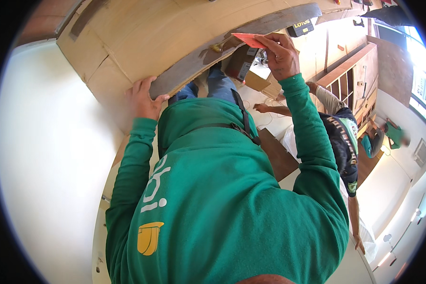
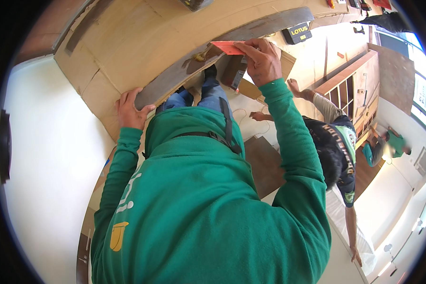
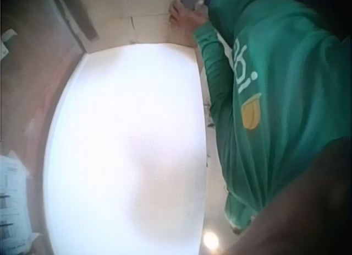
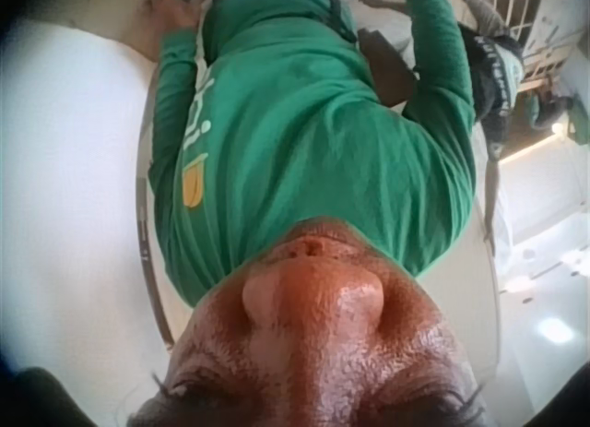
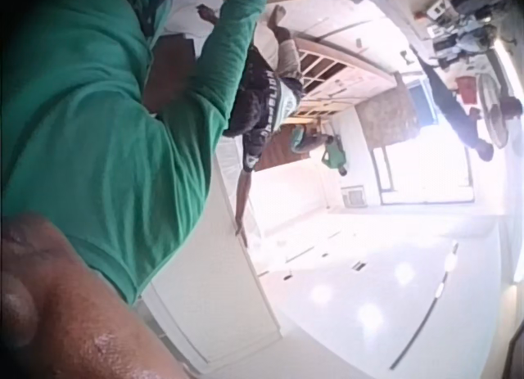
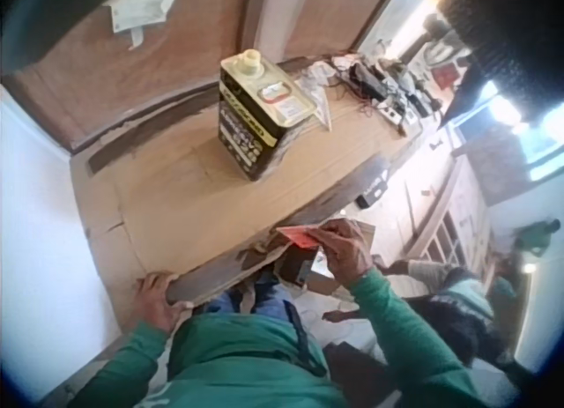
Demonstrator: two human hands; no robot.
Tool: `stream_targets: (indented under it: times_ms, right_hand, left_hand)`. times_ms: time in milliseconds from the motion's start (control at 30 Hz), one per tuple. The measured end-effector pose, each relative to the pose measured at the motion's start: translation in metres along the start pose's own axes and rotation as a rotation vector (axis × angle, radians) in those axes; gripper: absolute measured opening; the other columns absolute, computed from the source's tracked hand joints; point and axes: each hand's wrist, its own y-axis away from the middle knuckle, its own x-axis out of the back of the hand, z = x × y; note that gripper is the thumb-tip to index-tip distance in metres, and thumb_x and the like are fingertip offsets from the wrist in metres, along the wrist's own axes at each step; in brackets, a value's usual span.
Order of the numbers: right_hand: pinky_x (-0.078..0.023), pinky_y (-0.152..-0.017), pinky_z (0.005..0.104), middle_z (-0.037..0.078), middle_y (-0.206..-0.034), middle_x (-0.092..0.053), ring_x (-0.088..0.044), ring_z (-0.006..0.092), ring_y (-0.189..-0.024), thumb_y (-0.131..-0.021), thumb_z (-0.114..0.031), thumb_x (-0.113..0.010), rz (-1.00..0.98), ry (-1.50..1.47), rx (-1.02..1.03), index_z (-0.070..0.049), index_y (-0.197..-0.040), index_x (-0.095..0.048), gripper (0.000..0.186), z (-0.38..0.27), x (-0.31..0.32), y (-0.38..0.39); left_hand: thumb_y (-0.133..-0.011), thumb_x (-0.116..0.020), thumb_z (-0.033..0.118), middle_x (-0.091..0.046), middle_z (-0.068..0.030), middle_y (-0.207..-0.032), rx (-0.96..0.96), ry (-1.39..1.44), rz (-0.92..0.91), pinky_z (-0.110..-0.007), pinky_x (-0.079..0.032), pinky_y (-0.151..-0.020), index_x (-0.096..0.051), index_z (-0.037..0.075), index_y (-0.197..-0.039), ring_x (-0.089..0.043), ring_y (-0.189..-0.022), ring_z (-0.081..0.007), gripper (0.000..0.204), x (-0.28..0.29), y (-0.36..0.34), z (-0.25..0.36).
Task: The person applies a liquid finish to a long wooden plank using a red card-like applicator. They repeatedly pour finish from a metal can onto the plank and spread it along the surface, flipping the plank to treat both sides.
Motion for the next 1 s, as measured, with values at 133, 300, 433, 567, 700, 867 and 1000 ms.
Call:
stream_targets:
  times_ms: [133, 300, 433, 567, 700, 867, 1000]
  right_hand:
    - [-0.057, -0.088, 0.0419, 0.008, -0.11, -0.067, -0.065, 0.0311, -0.099, -0.08, 0.004, -0.067, -0.016, 0.075, 0.039, -0.018, -0.122, -0.078, 0.048, -0.009, -0.017, 0.015]
    - [-0.057, -0.084, 0.0415, 0.008, -0.109, -0.064, -0.064, 0.0306, -0.096, -0.079, 0.0, -0.068, 0.0, 0.241, 0.002, -0.014, -0.119, -0.075, 0.042, -0.031, -0.061, 0.032]
    - [-0.056, -0.082, 0.0434, 0.01, -0.103, -0.06, -0.063, 0.0321, -0.096, -0.08, -0.004, -0.067, -0.098, 0.226, -0.01, -0.009, -0.116, -0.069, 0.036, -0.052, -0.081, 0.036]
    - [-0.056, -0.084, 0.0457, 0.013, -0.104, -0.06, -0.063, 0.0341, -0.099, -0.081, -0.007, -0.064, -0.198, 0.166, 0.024, -0.004, -0.111, -0.065, 0.03, -0.077, -0.088, 0.038]
    - [-0.058, -0.085, 0.0429, 0.011, -0.111, -0.063, -0.066, 0.0325, -0.104, -0.088, -0.006, -0.063, -0.306, 0.065, -0.01, -0.006, -0.121, -0.07, 0.034, -0.113, -0.086, 0.041]
    - [-0.056, -0.085, 0.0467, 0.014, -0.104, -0.066, -0.065, 0.0373, -0.102, -0.087, -0.003, -0.064, -0.251, -0.191, -0.044, -0.004, -0.106, -0.072, 0.021, -0.116, -0.086, 0.033]
    - [-0.055, -0.082, 0.0481, 0.015, -0.095, -0.066, -0.065, 0.0378, -0.096, -0.089, -0.001, -0.064, -0.202, -0.206, -0.031, -0.004, -0.107, -0.073, 0.021, -0.107, -0.069, 0.017]
  left_hand:
    - [-0.064, -0.097, 0.025, -0.067, -0.0086, -0.124, -0.011, -0.013, 0.013, -0.045, -0.044, -0.103, -0.07, 0.012, -0.128, -0.058, -0.112, -0.0342, 0.071, 0.001, 0.002, 0.004]
    - [-0.064, -0.097, 0.026, -0.066, -0.007, -0.123, -0.02, -0.012, 0.03, -0.044, -0.044, -0.102, -0.07, 0.012, -0.127, -0.057, -0.113, -0.0332, 0.07, -0.006, 0.002, -0.003]
    - [-0.064, -0.097, 0.027, -0.066, -0.0056, -0.123, 0.017, -0.025, 0.017, -0.044, -0.044, -0.101, -0.07, 0.014, -0.127, -0.057, -0.113, -0.0326, 0.07, -0.007, 0.002, 0.0]
    - [-0.064, -0.097, 0.025, -0.066, -0.0048, -0.123, -0.021, -0.03, 0.019, -0.045, -0.045, -0.102, -0.07, 0.015, -0.127, -0.056, -0.113, -0.0327, 0.069, -0.008, 0.001, -0.007]
    - [-0.064, -0.097, 0.024, -0.066, -0.0044, -0.124, -0.015, -0.047, 0.034, -0.046, -0.046, -0.103, -0.07, 0.015, -0.129, -0.056, -0.113, -0.0327, 0.07, -0.005, 0.004, -0.005]
    - [-0.065, -0.097, 0.029, -0.065, -0.0061, -0.128, 0.002, -0.067, 0.039, -0.046, -0.047, -0.102, -0.067, 0.016, -0.136, -0.056, -0.114, -0.0334, 0.078, -0.011, 0.013, -0.011]
    - [-0.067, -0.096, 0.038, -0.057, -0.012, -0.139, -0.132, 0.01, 0.11, -0.047, -0.048, -0.106, -0.058, 0.013, -0.147, -0.055, -0.121, -0.0351, 0.092, -0.006, 0.018, -0.02]
